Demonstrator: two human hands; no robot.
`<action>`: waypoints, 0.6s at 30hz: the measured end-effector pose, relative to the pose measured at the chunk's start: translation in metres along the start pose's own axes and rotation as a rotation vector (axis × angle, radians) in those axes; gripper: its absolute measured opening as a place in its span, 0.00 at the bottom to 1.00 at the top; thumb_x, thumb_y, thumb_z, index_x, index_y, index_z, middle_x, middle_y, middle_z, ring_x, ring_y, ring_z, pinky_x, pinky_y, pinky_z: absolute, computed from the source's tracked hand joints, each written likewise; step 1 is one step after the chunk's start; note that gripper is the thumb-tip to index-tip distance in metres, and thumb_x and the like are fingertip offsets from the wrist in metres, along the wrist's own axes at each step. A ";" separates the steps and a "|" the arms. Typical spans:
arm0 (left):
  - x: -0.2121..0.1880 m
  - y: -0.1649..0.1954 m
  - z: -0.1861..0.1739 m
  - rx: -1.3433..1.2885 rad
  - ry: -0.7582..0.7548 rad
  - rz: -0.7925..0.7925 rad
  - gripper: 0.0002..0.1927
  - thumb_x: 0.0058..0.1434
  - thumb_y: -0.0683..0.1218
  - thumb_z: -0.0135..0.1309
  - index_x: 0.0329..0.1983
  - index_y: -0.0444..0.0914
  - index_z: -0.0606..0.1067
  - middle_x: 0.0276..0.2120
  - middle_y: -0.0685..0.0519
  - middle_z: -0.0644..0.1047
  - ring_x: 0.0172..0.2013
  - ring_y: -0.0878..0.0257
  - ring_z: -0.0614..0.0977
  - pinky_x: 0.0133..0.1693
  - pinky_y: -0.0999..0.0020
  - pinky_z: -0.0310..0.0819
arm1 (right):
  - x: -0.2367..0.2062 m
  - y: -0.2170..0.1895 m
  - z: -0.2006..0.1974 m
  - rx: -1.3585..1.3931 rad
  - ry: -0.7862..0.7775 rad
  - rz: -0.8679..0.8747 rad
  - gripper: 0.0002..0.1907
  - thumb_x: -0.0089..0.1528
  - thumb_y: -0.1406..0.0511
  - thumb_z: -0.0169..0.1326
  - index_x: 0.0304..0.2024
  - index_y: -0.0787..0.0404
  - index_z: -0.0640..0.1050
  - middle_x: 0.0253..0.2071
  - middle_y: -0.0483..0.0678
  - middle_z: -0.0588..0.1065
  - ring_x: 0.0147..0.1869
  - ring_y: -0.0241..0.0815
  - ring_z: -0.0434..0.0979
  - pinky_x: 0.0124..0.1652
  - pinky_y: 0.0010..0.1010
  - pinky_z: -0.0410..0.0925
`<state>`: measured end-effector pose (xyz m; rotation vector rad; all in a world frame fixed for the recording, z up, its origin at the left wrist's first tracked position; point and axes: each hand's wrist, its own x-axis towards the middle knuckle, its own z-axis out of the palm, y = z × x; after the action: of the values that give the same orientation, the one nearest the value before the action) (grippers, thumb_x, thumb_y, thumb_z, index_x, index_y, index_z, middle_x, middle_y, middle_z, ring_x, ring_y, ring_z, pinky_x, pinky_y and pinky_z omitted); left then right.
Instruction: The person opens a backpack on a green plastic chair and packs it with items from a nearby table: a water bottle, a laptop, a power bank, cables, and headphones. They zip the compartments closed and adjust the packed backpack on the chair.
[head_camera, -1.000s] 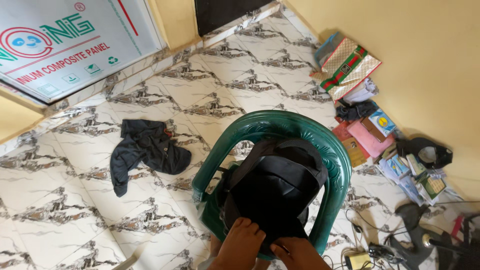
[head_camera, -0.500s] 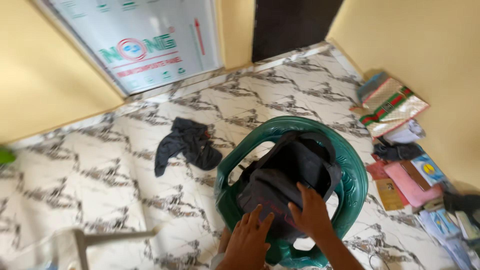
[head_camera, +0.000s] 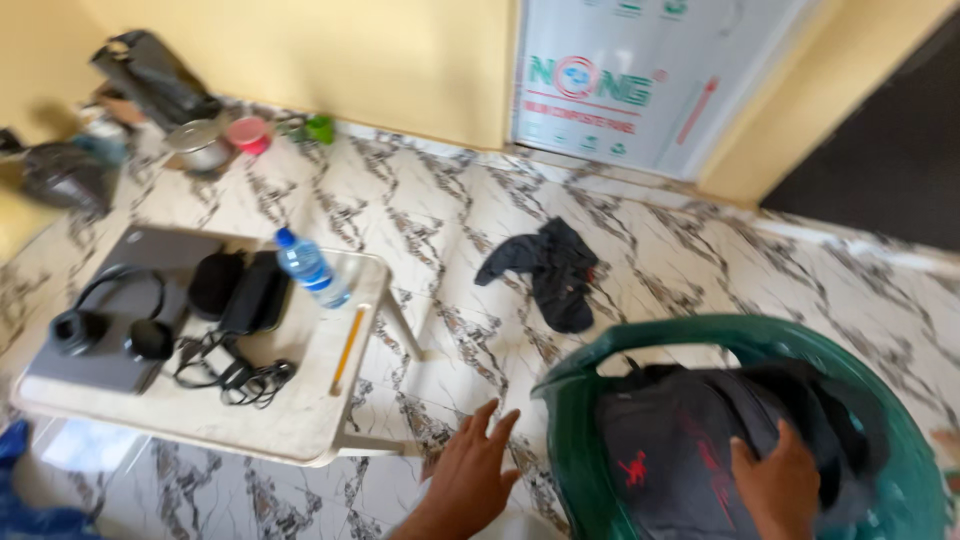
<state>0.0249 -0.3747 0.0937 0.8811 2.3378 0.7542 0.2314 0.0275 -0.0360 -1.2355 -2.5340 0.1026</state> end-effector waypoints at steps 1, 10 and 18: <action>-0.001 -0.011 -0.011 -0.018 0.068 -0.043 0.40 0.57 0.46 0.64 0.71 0.42 0.60 0.71 0.42 0.57 0.69 0.40 0.60 0.65 0.49 0.56 | 0.013 -0.018 0.006 0.085 -0.124 0.111 0.42 0.57 0.52 0.63 0.66 0.70 0.69 0.58 0.67 0.75 0.61 0.64 0.76 0.58 0.50 0.70; 0.018 -0.182 -0.149 -0.029 0.589 -0.502 0.60 0.49 0.61 0.71 0.75 0.38 0.47 0.67 0.37 0.62 0.67 0.42 0.64 0.63 0.52 0.63 | -0.035 -0.341 0.006 0.555 -0.589 -0.121 0.45 0.55 0.57 0.62 0.72 0.58 0.60 0.62 0.55 0.73 0.55 0.50 0.81 0.49 0.41 0.74; 0.113 -0.327 -0.216 -0.207 0.876 -0.322 0.73 0.36 0.56 0.79 0.76 0.34 0.44 0.70 0.38 0.61 0.66 0.40 0.64 0.64 0.51 0.60 | -0.026 -0.587 -0.072 0.634 -0.558 -0.679 0.39 0.60 0.62 0.59 0.71 0.57 0.60 0.58 0.55 0.71 0.54 0.52 0.78 0.51 0.44 0.70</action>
<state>-0.3219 -0.5680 0.0019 0.0376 2.9346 1.4015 -0.1741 -0.3639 0.1437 -0.0806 -2.8468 1.1057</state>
